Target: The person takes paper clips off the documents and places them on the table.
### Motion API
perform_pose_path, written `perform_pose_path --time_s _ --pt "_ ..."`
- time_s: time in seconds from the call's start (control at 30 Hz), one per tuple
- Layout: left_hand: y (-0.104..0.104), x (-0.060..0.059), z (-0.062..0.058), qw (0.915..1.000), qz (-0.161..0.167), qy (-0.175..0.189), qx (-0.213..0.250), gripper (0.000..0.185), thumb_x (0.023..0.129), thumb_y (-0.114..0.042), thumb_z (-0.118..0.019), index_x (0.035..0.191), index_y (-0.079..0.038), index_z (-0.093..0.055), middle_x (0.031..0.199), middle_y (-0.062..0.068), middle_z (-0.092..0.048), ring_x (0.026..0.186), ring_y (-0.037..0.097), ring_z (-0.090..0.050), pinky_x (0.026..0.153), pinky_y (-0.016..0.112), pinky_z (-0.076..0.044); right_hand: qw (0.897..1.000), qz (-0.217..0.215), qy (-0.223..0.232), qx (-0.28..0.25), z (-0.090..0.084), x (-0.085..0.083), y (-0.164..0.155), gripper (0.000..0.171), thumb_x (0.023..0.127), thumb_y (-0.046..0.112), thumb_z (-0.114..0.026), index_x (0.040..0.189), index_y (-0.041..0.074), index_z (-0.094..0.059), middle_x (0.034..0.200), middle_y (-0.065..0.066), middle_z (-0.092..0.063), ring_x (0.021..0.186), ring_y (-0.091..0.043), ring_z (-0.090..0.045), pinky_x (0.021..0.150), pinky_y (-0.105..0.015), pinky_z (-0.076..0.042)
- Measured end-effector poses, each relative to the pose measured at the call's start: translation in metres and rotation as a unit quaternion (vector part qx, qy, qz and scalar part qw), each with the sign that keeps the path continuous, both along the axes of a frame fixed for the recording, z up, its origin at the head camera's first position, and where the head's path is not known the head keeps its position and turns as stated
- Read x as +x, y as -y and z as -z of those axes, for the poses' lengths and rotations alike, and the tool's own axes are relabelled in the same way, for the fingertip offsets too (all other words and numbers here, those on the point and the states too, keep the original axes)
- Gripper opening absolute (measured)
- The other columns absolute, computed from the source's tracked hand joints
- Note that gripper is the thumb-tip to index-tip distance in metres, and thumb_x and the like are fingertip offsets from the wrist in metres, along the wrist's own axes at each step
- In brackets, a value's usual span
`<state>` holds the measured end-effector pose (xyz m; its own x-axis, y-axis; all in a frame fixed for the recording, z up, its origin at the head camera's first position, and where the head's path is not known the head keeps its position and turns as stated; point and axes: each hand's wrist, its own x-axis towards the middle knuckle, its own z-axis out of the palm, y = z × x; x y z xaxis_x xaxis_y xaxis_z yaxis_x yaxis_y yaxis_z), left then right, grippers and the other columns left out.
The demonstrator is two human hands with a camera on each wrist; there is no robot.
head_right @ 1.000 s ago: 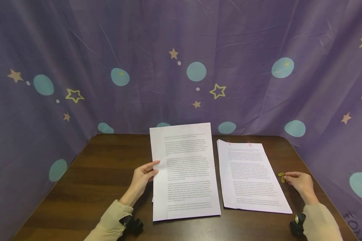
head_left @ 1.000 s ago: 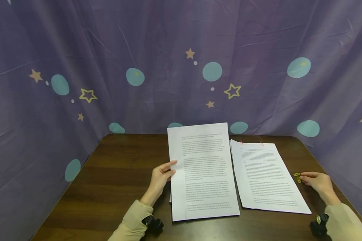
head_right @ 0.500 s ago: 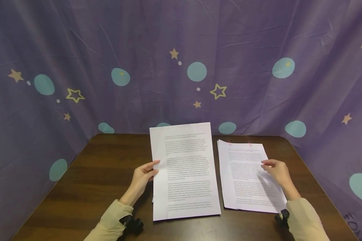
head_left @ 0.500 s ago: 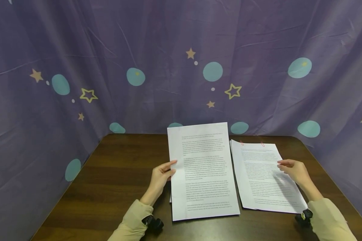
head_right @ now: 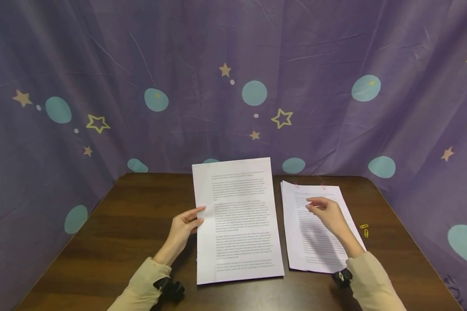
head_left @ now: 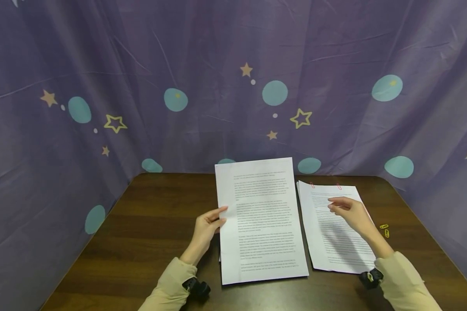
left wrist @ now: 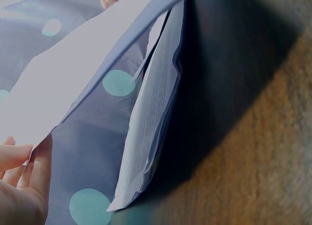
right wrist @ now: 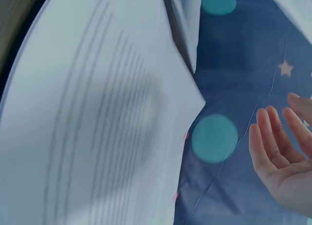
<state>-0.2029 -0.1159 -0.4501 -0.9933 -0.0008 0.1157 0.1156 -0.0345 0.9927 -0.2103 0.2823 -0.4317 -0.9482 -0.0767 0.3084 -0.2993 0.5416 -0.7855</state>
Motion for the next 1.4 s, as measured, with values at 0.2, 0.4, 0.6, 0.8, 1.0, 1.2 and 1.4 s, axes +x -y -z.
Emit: perform_pose_path --time_s 0.2,0.4,0.6,0.8,1.0,1.2,1.4 --pt "0.001 0.000 -0.003 0.9999 -0.001 0.015 -0.002 0.035 0.080 0.008 -0.057 0.114 0.004 -0.056 0.109 0.024 -0.057 0.075 0.015 -0.062 0.061 0.031 -0.052 0.999 -0.023 0.018 -0.016 -0.003 -0.003 0.024 0.035 0.085 0.017 -0.060 0.112 -0.004 -0.056 0.096 -0.018 -0.062 0.079 -0.010 -0.062 0.068 -0.020 -0.048" --pt "0.004 -0.006 0.003 0.9999 -0.001 0.015 0.006 0.035 0.079 0.010 -0.057 0.113 0.006 -0.056 0.108 0.025 -0.057 0.072 0.014 -0.062 0.059 0.030 -0.052 0.998 -0.040 0.027 -0.029 -0.004 -0.003 0.046 0.040 0.083 0.024 -0.061 0.113 -0.002 -0.056 0.097 -0.016 -0.062 0.084 -0.014 -0.061 0.071 -0.022 -0.048" --pt "0.004 -0.004 0.003 0.9998 -0.004 0.013 0.017 0.035 0.079 0.009 -0.057 0.114 0.004 -0.056 0.108 0.023 -0.058 0.072 0.013 -0.062 0.059 0.029 -0.052 0.991 -0.097 0.044 -0.082 -0.003 -0.005 0.064 0.044 0.083 0.018 -0.062 0.120 -0.004 -0.050 0.102 -0.022 -0.060 0.086 -0.024 -0.062 0.072 -0.025 -0.050" --pt "0.005 -0.003 0.003 0.9998 -0.008 0.009 0.017 0.036 0.079 0.007 -0.058 0.115 0.003 -0.056 0.108 0.022 -0.058 0.072 0.013 -0.062 0.058 0.026 -0.051 0.982 -0.129 0.053 -0.127 -0.002 -0.006 0.078 0.044 0.083 0.004 -0.059 0.123 -0.008 -0.044 0.100 -0.029 -0.057 0.076 -0.020 -0.063 0.068 -0.036 -0.052" --pt "0.010 -0.002 0.001 0.9995 -0.026 0.017 0.007 0.036 0.079 0.006 -0.059 0.114 0.002 -0.057 0.109 0.022 -0.058 0.072 0.011 -0.061 0.058 0.025 -0.051 0.980 -0.124 0.056 -0.142 -0.001 -0.008 0.088 0.045 0.082 -0.004 -0.057 0.124 -0.008 -0.043 0.092 -0.028 -0.059 0.071 -0.016 -0.063 0.062 -0.031 -0.052" --pt "0.020 -0.002 -0.002 0.9984 -0.049 0.025 -0.014 0.035 0.078 0.006 -0.060 0.113 0.001 -0.059 0.108 0.021 -0.059 0.067 0.008 -0.059 0.056 0.024 -0.050 0.977 -0.123 0.066 -0.159 0.001 -0.010 0.100 0.046 0.080 -0.006 -0.057 0.124 -0.009 -0.042 0.090 -0.025 -0.059 0.071 -0.012 -0.061 0.064 -0.039 -0.052" --pt "0.034 -0.003 -0.005 0.9974 -0.065 0.016 -0.025 0.035 0.078 0.005 -0.061 0.113 0.002 -0.059 0.106 0.021 -0.059 0.067 0.008 -0.059 0.054 0.023 -0.050 0.979 -0.100 0.063 -0.164 -0.001 -0.012 0.121 0.045 0.079 -0.009 -0.056 0.122 -0.008 -0.045 0.088 -0.023 -0.058 0.069 -0.014 -0.060 0.058 -0.032 -0.052"
